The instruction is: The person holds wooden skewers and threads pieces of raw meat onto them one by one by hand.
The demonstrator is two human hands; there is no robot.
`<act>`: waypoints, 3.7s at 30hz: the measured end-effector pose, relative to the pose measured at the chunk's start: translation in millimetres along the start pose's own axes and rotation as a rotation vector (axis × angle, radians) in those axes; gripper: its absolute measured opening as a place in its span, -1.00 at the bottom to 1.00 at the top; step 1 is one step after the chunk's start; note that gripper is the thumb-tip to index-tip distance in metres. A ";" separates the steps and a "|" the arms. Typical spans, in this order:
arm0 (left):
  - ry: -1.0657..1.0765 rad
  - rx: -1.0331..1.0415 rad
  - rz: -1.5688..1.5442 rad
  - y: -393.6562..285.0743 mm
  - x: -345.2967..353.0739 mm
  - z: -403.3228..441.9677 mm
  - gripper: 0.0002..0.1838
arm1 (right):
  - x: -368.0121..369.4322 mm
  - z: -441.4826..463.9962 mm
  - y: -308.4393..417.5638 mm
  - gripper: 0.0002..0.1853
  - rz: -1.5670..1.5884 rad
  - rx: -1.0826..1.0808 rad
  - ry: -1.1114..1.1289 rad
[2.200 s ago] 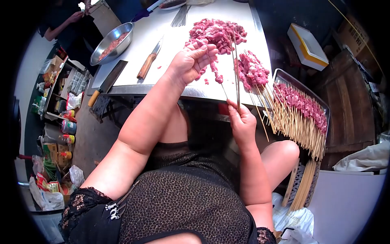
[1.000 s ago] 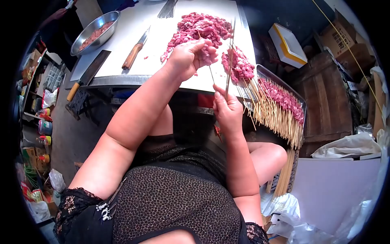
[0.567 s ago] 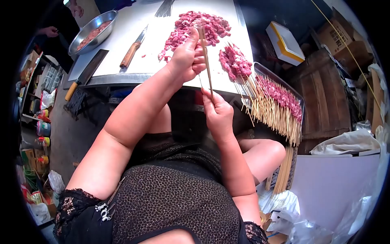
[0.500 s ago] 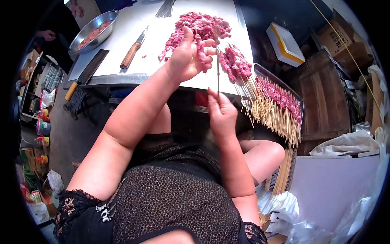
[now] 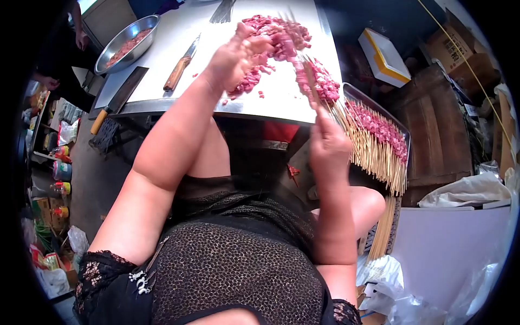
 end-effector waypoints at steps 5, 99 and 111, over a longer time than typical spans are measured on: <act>-0.303 0.194 0.642 -35.0 -94.3 27.3 -0.70 | -2.8 6.0 -43.2 -0.74 -0.731 -0.059 0.304; -0.107 -0.128 -0.246 28.5 13.6 -15.3 -0.75 | 40.5 -34.3 -41.0 -0.80 0.404 0.496 0.190; -0.013 -0.037 -0.187 19.5 11.1 -7.9 -0.75 | 51.5 -39.1 -37.1 -0.81 0.503 0.553 0.195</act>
Point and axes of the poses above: each hand's wrist, its own z-axis towards the middle knuckle, its own x-axis out of the palm, y = z × x, the point moved 9 cm from there along z, towards the middle knuckle, and after that the axes turned 7 degrees about -y, right-handed, at the moved point
